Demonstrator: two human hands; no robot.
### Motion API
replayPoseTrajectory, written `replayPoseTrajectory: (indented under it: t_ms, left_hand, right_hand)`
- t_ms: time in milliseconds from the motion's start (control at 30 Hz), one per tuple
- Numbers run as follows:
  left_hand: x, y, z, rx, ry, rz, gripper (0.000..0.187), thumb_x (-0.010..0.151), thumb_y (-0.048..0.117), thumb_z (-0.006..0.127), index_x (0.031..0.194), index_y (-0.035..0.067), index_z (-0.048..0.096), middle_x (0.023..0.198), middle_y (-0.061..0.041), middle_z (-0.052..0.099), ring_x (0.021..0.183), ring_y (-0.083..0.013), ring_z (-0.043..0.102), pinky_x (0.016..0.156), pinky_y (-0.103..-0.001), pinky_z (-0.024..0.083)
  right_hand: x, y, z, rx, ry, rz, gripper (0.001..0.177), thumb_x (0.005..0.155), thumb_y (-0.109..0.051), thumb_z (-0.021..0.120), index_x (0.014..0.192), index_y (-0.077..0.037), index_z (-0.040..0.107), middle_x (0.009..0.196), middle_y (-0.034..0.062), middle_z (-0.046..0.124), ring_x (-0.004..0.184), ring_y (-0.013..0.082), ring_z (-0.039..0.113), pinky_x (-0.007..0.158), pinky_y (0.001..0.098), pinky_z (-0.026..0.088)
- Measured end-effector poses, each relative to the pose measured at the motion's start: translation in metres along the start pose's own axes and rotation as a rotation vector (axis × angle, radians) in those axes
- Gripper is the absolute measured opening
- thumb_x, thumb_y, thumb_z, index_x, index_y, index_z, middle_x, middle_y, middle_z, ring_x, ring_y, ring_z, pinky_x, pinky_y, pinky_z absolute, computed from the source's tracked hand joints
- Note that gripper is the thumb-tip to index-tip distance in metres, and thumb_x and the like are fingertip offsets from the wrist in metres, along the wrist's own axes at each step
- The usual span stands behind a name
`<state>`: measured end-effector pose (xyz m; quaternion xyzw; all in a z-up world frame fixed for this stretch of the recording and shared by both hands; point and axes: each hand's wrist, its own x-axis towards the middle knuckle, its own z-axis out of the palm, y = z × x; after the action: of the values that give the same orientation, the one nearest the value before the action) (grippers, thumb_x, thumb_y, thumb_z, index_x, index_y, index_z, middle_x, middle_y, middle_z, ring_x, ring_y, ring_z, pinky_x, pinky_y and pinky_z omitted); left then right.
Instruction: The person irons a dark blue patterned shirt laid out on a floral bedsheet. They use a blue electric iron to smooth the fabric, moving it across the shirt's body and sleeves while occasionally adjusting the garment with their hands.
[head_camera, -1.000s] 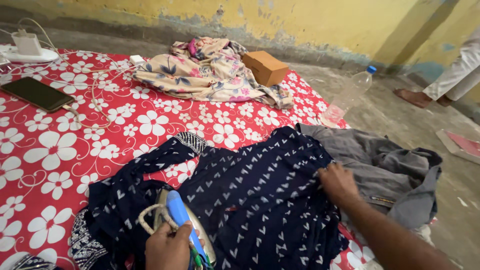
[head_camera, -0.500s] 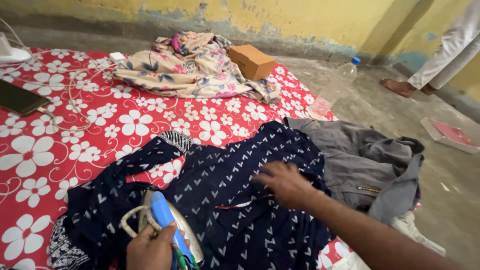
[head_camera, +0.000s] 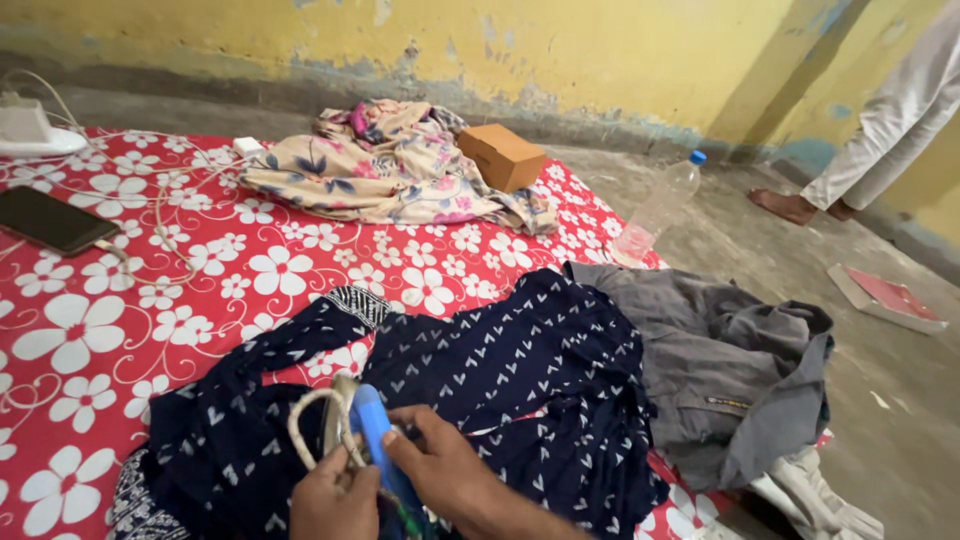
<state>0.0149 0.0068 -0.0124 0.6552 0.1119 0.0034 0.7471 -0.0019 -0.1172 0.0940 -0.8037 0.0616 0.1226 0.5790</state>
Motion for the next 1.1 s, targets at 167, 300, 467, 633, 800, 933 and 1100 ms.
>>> replayPoseTrajectory:
  t_ms: [167, 300, 467, 633, 800, 933, 1100]
  left_hand:
    - [-0.020, 0.048, -0.012, 0.132, 0.017, -0.163, 0.040, 0.086, 0.007, 0.071, 0.125, 0.004, 0.070, 0.083, -0.015, 0.080, 0.071, -0.0226, 0.077, 0.064, -0.036, 0.061]
    - [-0.030, 0.082, -0.006, 0.525, 0.129, -0.189, 0.029, 0.090, 0.021, 0.081, 0.115, 0.007, 0.078, 0.083, -0.011, 0.078, 0.073, -0.0201, 0.075, 0.070, -0.033, 0.056]
    - [-0.030, 0.092, -0.022, 0.023, 0.099, -0.244, 0.027, 0.088, 0.019, 0.078, 0.108, 0.001, 0.079, 0.070, -0.011, 0.069, 0.055, -0.0175, 0.061, 0.049, -0.031, 0.047]
    - [-0.051, 0.122, -0.032, -0.195, -0.035, -0.160, 0.024, 0.085, 0.015, 0.077, 0.101, -0.002, 0.080, 0.064, -0.005, 0.060, 0.048, -0.0101, 0.050, 0.043, -0.025, 0.035]
    - [-0.068, 0.145, -0.026, -0.219, 0.006, -0.027, 0.020, 0.087, 0.013, 0.075, 0.097, -0.004, 0.077, 0.073, -0.002, 0.067, 0.055, -0.0068, 0.054, 0.047, -0.022, 0.037]
    - [-0.078, 0.158, -0.029, 0.183, 0.225, 0.297, 0.026, 0.089, 0.017, 0.078, 0.104, 0.000, 0.066, 0.081, -0.005, 0.068, 0.063, -0.0078, 0.057, 0.054, -0.024, 0.045]
    - [-0.082, 0.165, -0.048, 0.419, 0.363, 0.522, 0.032, 0.098, 0.023, 0.066, 0.113, -0.005, 0.062, 0.083, -0.011, 0.067, 0.066, -0.0094, 0.062, 0.062, -0.027, 0.047]
  right_hand:
    - [0.008, 0.003, 0.015, 0.104, -0.005, 0.045, 0.038, 0.097, -0.023, 0.065, 0.126, 0.002, 0.068, 0.095, 0.0099, 0.077, 0.076, 0.0104, 0.070, 0.067, 0.0258, 0.057]
    - [0.012, -0.001, 0.009, 0.065, 0.021, 0.014, 0.039, 0.095, -0.019, 0.067, 0.127, 0.004, 0.069, 0.089, 0.0114, 0.077, 0.071, 0.0113, 0.070, 0.062, 0.0264, 0.056]
    - [0.016, -0.001, 0.005, 0.167, -0.038, 0.047, 0.043, 0.092, -0.011, 0.070, 0.133, 0.001, 0.064, 0.089, 0.0127, 0.076, 0.069, 0.0143, 0.070, 0.060, 0.0280, 0.056]
    - [0.011, 0.015, 0.003, 0.280, -0.095, -0.025, 0.059, 0.085, -0.003, 0.075, 0.140, 0.000, 0.055, 0.093, 0.0114, 0.074, 0.072, 0.0141, 0.070, 0.062, 0.0288, 0.058]
    - [0.001, 0.031, -0.002, 0.334, -0.094, -0.031, 0.064, 0.088, -0.007, 0.076, 0.145, 0.001, 0.049, 0.094, 0.0111, 0.073, 0.065, 0.0149, 0.067, 0.057, 0.0274, 0.052]
    - [-0.003, 0.021, 0.008, 0.201, -0.042, -0.042, 0.059, 0.090, -0.014, 0.070, 0.145, -0.003, 0.050, 0.089, 0.0112, 0.070, 0.059, 0.0162, 0.063, 0.053, 0.0302, 0.051]
    - [-0.010, 0.002, 0.013, -0.148, 0.112, 0.025, 0.059, 0.090, -0.031, 0.066, 0.144, -0.010, 0.052, 0.090, 0.0128, 0.075, 0.060, 0.0165, 0.068, 0.056, 0.0341, 0.054]
